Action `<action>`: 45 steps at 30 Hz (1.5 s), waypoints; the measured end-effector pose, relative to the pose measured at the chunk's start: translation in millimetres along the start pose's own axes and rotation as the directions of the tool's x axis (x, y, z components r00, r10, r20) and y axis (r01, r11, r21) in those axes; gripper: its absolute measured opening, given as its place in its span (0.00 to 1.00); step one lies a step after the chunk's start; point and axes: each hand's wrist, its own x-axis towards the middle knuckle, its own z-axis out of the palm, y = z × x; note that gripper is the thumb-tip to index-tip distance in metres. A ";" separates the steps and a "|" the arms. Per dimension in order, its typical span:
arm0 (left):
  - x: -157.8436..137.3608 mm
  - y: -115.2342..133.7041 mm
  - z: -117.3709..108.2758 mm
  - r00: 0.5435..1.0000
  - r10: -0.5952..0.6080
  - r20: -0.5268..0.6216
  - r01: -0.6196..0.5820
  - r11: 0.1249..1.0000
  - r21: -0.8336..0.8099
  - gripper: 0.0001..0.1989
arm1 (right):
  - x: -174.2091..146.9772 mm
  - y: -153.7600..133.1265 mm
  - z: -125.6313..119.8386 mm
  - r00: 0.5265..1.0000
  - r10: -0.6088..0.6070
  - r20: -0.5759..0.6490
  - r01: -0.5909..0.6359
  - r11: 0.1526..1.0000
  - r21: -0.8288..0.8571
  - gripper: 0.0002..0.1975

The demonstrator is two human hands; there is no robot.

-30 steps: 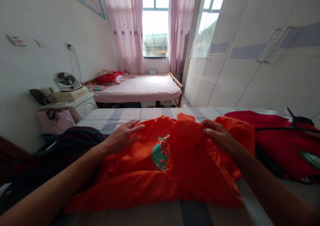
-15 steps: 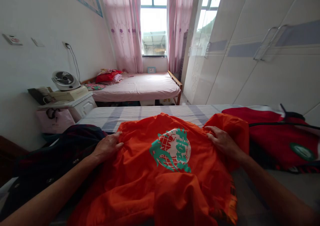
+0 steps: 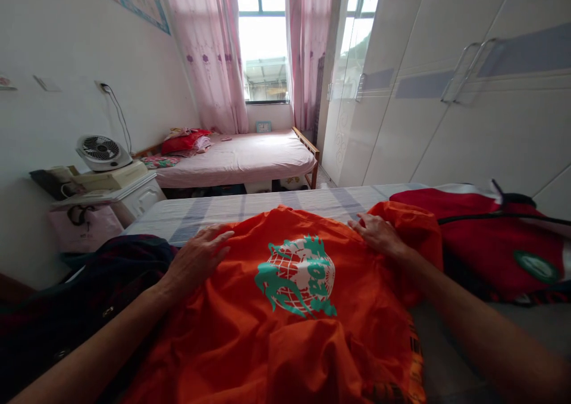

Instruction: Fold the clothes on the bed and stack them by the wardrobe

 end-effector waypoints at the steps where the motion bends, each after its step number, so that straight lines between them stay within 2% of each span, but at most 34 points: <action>1: 1.5 0.3 7.4 0.998 0.056 -0.008 -0.056 0.998 -0.015 0.22 | 1.1 -5.5 2.2 0.999 -0.003 0.040 0.004 1.000 -0.026 0.24; 2: 1.8 -0.4 15.3 0.997 0.081 0.013 -0.080 0.996 -0.026 0.22 | 1.8 -9.5 4.1 0.996 -0.023 0.082 0.027 0.999 -0.046 0.22; 4: 0.2 -4.1 29.6 0.991 0.046 0.126 -0.040 0.998 -0.049 0.24 | 3.6 -11.6 4.7 0.990 -0.072 0.118 0.080 0.995 -0.064 0.19; 7: 0.7 -11.7 38.2 0.970 -0.047 0.240 0.075 0.991 -0.110 0.26 | 12.1 1.5 -4.4 0.996 -0.085 -0.004 0.084 0.993 -0.081 0.17; 10: 12.7 -19.1 34.3 0.975 -0.103 0.197 0.136 0.978 -0.160 0.26 | 23.8 23.7 -12.9 0.996 -0.055 -0.077 0.045 0.991 -0.124 0.17; 14: 40.3 -30.3 34.3 0.970 -0.209 0.124 0.226 0.963 -0.147 0.28 | 25.5 42.3 -0.2 0.999 -0.028 0.039 0.032 0.994 -0.105 0.16; 17: 58.9 -37.7 40.8 0.968 -0.219 0.122 0.236 0.959 -0.154 0.26 | 17.0 44.1 17.4 0.999 -0.004 0.037 0.007 0.996 -0.085 0.18; 20: 71.3 -44.0 45.7 0.966 -0.207 0.152 0.232 0.959 -0.162 0.16 | 11.2 42.8 26.6 1.000 0.002 -0.006 -0.002 0.997 -0.077 0.18; 22: 76.7 -48.3 46.6 0.956 -0.248 0.157 0.271 0.952 -0.142 0.12 | 11.1 42.4 27.5 1.000 -0.005 -0.009 0.004 0.997 -0.072 0.18; 26: 82.6 -48.8 41.6 0.922 -0.381 0.061 0.385 0.920 -0.067 0.14 | 12.8 40.4 22.5 1.000 0.008 -0.013 -0.009 0.995 -0.100 0.19; 28: 80.7 -39.2 35.5 0.931 -0.366 -0.001 0.365 0.929 -0.053 0.14 | 9.8 36.1 18.1 0.998 -0.014 -0.056 0.008 0.994 -0.110 0.18; 30: 72.1 -23.4 28.8 0.960 -0.279 -0.038 0.276 0.959 -0.057 0.16 | 3.1 28.4 14.8 0.980 -0.106 -0.169 0.087 0.990 -0.113 0.18; 32: 55.9 -6.3 25.0 0.993 -0.109 -0.038 0.106 0.992 -0.074 0.20 | -5.1 18.8 15.3 0.932 -0.230 -0.280 0.203 0.972 -0.122 0.20; 33: 45.6 0.8 25.0 1.000 -0.012 -0.014 0.011 0.996 -0.088 0.22 | -8.7 14.1 17.4 0.915 -0.288 -0.283 0.262 0.957 -0.126 0.21; 35: 23.7 9.6 28.4 0.990 0.112 0.089 -0.101 0.987 -0.122 0.25 | -13.6 6.8 23.4 0.911 -0.372 -0.175 0.357 0.927 -0.116 0.22; 36: 13.3 11.3 30.3 0.980 0.123 0.155 -0.102 0.985 -0.138 0.25 | -15.3 4.5 25.7 0.914 -0.395 -0.092 0.386 0.917 -0.100 0.22; 38: -6.1 11.2 29.9 0.963 0.067 0.262 -0.029 0.989 -0.147 0.26 | -20.1 2.2 24.7 0.915 -0.403 0.019 0.403 0.913 -0.056 0.22; 40: -26.8 10.5 19.5 0.965 0.030 0.262 0.018 0.984 -0.180 0.26 | -33.0 1.5 12.5 0.919 -0.393 -0.004 0.393 0.919 0.012 0.22; 43: -71.6 15.6 -10.5 0.975 0.103 0.195 -0.037 0.948 -0.317 0.23 | -77.9 3.7 -20.7 0.915 -0.400 -0.050 0.402 0.896 0.190 0.22; 45: -109.5 23.1 -28.7 0.952 0.235 0.197 -0.150 0.917 -0.369 0.27 | -120.9 10.4 -40.7 0.906 -0.418 0.065 0.384 0.877 0.288 0.23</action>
